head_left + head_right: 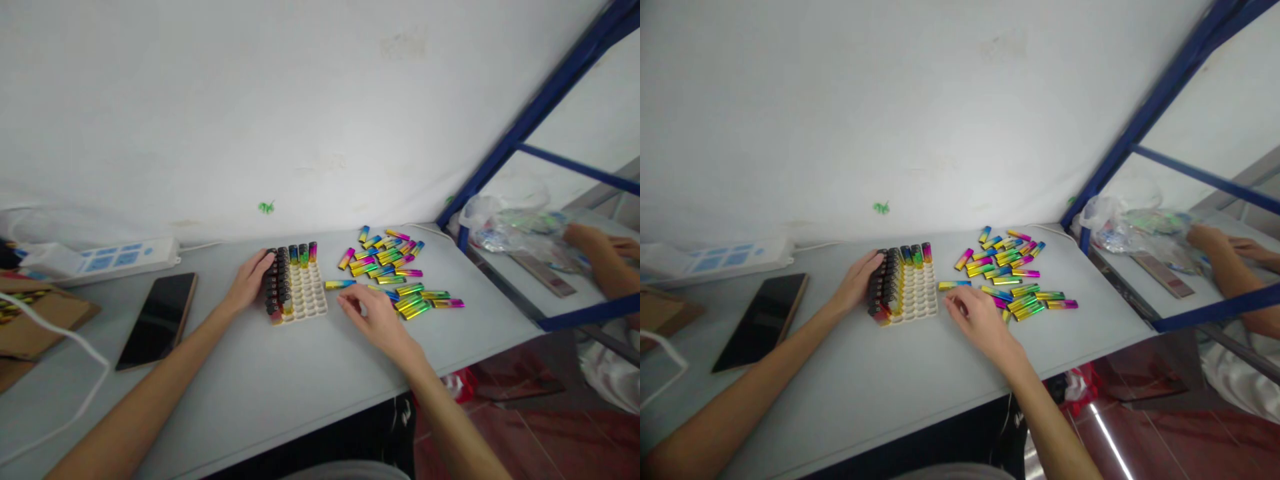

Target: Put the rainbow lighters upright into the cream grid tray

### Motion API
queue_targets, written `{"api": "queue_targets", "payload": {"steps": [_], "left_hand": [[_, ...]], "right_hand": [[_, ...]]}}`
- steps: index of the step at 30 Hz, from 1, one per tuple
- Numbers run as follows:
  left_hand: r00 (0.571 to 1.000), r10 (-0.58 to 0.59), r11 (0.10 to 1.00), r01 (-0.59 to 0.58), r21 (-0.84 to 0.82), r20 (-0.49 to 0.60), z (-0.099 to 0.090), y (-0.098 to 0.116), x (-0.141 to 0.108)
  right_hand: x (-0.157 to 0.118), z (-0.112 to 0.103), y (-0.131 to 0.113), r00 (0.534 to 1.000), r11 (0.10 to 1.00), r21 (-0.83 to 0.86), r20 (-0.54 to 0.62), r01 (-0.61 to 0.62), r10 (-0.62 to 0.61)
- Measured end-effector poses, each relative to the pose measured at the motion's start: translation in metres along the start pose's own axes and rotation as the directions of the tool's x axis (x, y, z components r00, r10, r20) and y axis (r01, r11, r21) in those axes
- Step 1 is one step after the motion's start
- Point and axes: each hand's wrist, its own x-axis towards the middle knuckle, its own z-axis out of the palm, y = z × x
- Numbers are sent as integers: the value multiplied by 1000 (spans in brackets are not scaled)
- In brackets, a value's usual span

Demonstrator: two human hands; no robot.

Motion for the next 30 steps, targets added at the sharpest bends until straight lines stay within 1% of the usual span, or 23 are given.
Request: {"api": "queue_targets", "payload": {"steps": [3, 5, 7, 9, 11, 13, 15, 16, 18, 20, 22, 26, 28, 30], "left_hand": [[1000, -11, 1000, 11, -2, -1, 0, 1, 1], [1000, -30, 999, 30, -16, 3, 0, 1, 1], [999, -42, 999, 42, -27, 2, 0, 1, 1], [999, -46, 999, 46, -28, 0, 0, 2, 2], [999, -45, 999, 45, -26, -4, 0, 2, 2], [999, -43, 999, 43, -29, -7, 0, 1, 2], [999, -41, 999, 41, -36, -3, 0, 0, 2], [999, -42, 998, 42, -41, 1, 0, 0, 2], [999, -42, 998, 42, -48, 3, 0, -2, 3], [999, -41, 998, 41, -56, 4, 0, -3, 3], [999, -41, 997, 41, -61, 9, 0, -3, 3], [999, -42, 998, 42, -41, -3, 0, -2, 3], [999, -42, 999, 42, -29, -14, 0, -2, 3], [999, -41, 999, 40, -23, -15, 0, -2, 3]], "right_hand": [[-12, -25, 23, 992, 994, -93, -118, -52, 41], [-20, -47, 43, 975, 980, -167, -211, -111, 74], [-30, -67, 63, 942, 955, -219, -310, -199, 126], [-41, -85, 83, 899, 920, -266, -408, -287, 162], [-53, -98, 104, 860, 879, -303, -471, -367, 197], [-64, -104, 124, 830, 814, -376, -515, -443, 214], [-73, -104, 140, 812, 745, -443, -539, -498, 223], [-77, -101, 147, 809, 727, -456, -541, -513, 231], [-79, -93, 155, 811, 736, -438, -526, -517, 257], [-76, -82, 157, 818, 776, -390, -510, -496, 266], [-68, -70, 153, 827, 814, -357, -507, -459, 243], [-49, -49, 139, 871, 868, -341, -456, -360, 182], [-41, -41, 130, 882, 885, -327, -441, -332, 168], [-35, -39, 123, 889, 900, -309, -431, -309, 157]]}}
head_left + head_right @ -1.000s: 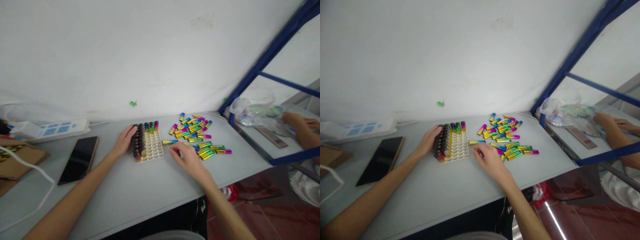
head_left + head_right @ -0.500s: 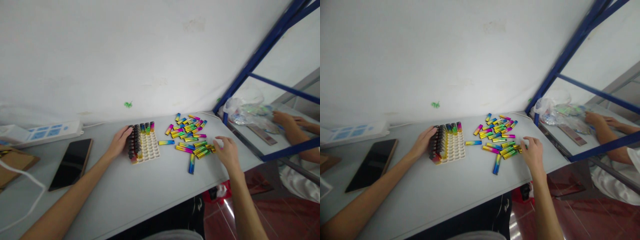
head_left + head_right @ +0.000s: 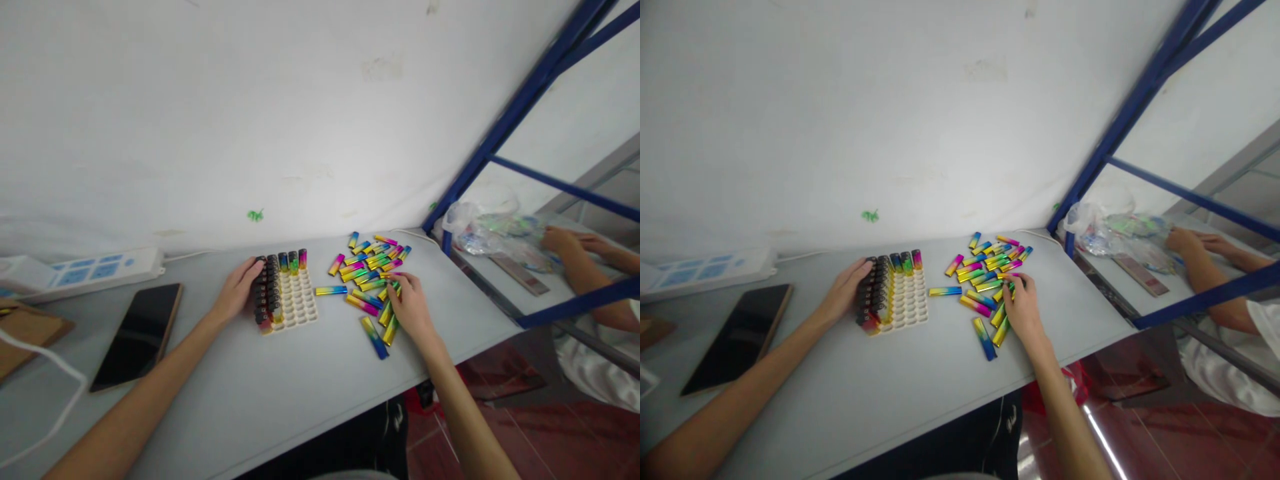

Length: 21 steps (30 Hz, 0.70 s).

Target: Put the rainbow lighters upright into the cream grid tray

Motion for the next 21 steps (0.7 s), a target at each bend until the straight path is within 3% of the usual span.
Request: {"api": "queue_targets", "payload": {"steps": [7, 11, 16, 21], "left_hand": [[1000, 3, 1000, -2, 12, -16, 1, 0, -1], [1000, 1, 1000, -1, 4, -3, 1, 0, -1], [1000, 9, 1000, -9, 20, 3, 1, 4, -2], [1000, 8, 1000, -8, -2, 5, 0, 5, -2]], "right_hand": [[-4, -24, -10, 992, 993, -1, -55, -115, 115], [-35, -29, -31, 993, 996, -51, 92, -75, 79], [-60, -11, -67, 970, 990, -144, 241, 3, 32], [-56, 18, -93, 985, 979, -190, 140, -70, 97]]}}
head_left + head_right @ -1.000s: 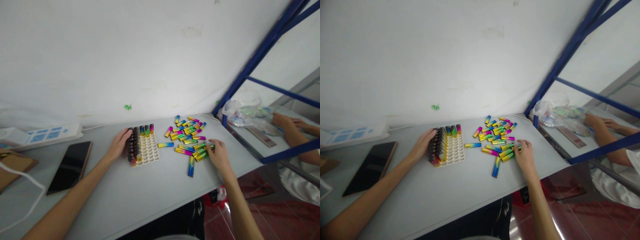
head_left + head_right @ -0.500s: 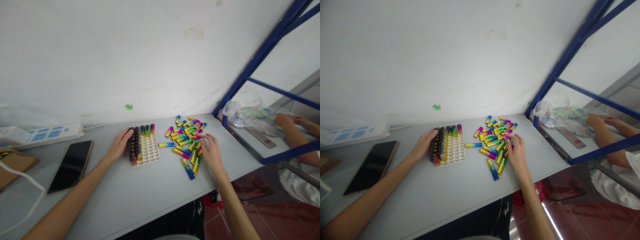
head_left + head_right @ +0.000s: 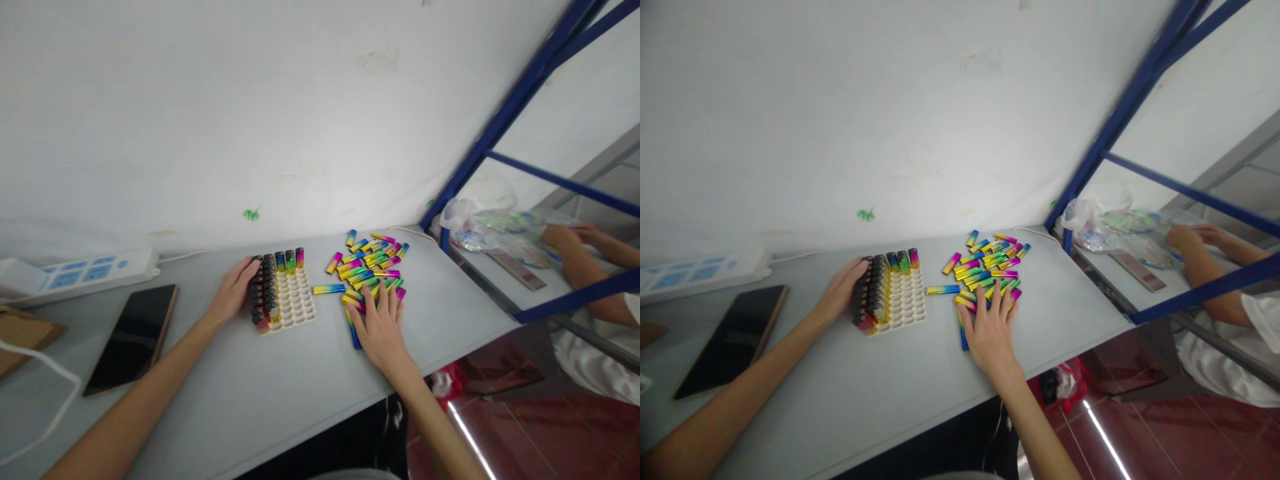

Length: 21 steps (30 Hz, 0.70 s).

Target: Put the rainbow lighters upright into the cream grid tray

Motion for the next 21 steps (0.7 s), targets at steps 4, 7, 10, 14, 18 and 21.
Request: {"api": "queue_targets", "payload": {"steps": [4, 7, 10, 14, 18, 21], "left_hand": [[1000, -7, 1000, 7, 2, -2, 0, -3, 1], [1000, -1, 1000, 1, 9, 8, 1, -4, 1], [1000, 17, 999, -17, 32, 5, 1, -4, 1], [1000, 31, 999, -31, 39, 1, 1, -4, 0], [999, 36, 999, -36, 35, 6, 1, -3, 0], [999, 33, 999, -33, 18, 3, 2, -5, 1]], "right_hand": [[6, 4, -15, 998, 998, 30, 29, -54, 54], [16, -6, -7, 992, 993, 44, 54, -112, 110], [38, -22, 20, 996, 993, 78, -9, -89, 90], [75, -40, 61, 989, 979, 154, -84, 131, -119], [104, -38, 75, 970, 957, 169, 29, 235, -243], [122, -29, 68, 936, 951, 126, 183, 282, -302]]}}
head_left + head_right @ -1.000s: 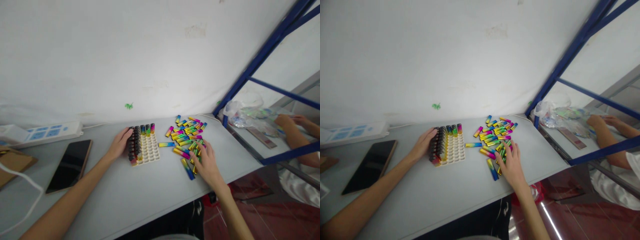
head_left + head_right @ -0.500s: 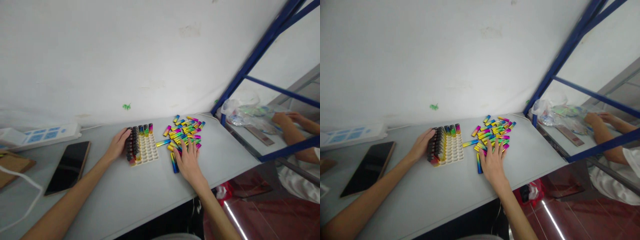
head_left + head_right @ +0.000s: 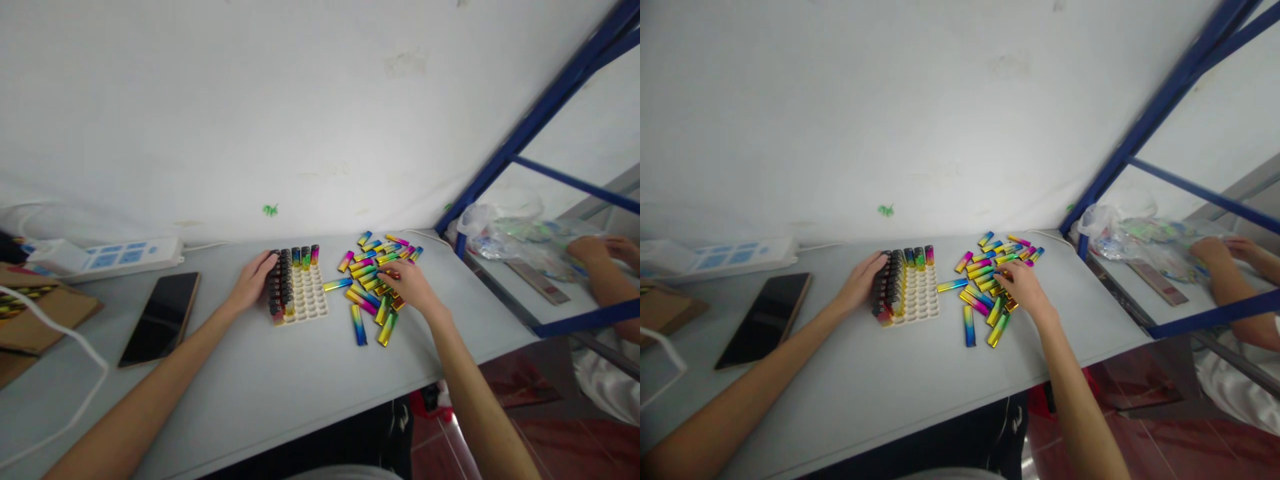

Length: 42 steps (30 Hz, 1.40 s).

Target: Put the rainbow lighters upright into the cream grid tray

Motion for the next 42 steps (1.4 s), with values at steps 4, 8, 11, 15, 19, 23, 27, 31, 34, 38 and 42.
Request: {"api": "queue_targets", "payload": {"steps": [4, 8, 11, 15, 19, 23, 27, 31, 34, 38, 42], "left_hand": [[1000, -9, 1000, 9, -14, -3, 0, -1, 0], [1000, -20, 1000, 20, -13, -4, -1, 1, -1], [999, -31, 999, 31, -16, -12, -1, 3, -1], [999, -40, 999, 40, -7, -17, -1, 7, -2], [999, -46, 999, 46, -3, -18, -1, 12, -3], [999, -49, 999, 49, -7, -10, -1, 10, -3], [998, -69, 997, 69, -46, 2, -1, 4, -2], [997, -74, 995, 75, -65, 5, -1, 2, -3], [998, -67, 996, 67, -67, 3, 0, 4, -3], [998, -69, 996, 68, -50, -5, 0, 7, -3], [999, -52, 998, 52, -35, -6, 0, 8, -4]], "right_hand": [[26, 5, -10, 984, 982, -148, 122, -115, 134], [45, 6, -23, 961, 947, -241, 124, -212, 247], [53, 13, -29, 963, 940, -241, 61, -243, 264], [51, 20, -26, 980, 973, -135, 41, -188, 195], [40, 15, -13, 991, 991, -7, 28, -131, 131], [29, 3, 0, 993, 992, 112, 114, -57, 44], [23, -9, 3, 972, 977, 209, 215, 45, -91], [20, -14, -6, 964, 958, 277, 228, 69, -135], [18, -15, -19, 930, 956, 290, 337, 49, -150], [11, -17, -33, 912, 987, 151, 393, 62, -118], [4, -18, -39, 891, 997, 33, 447, 74, -81]]}}
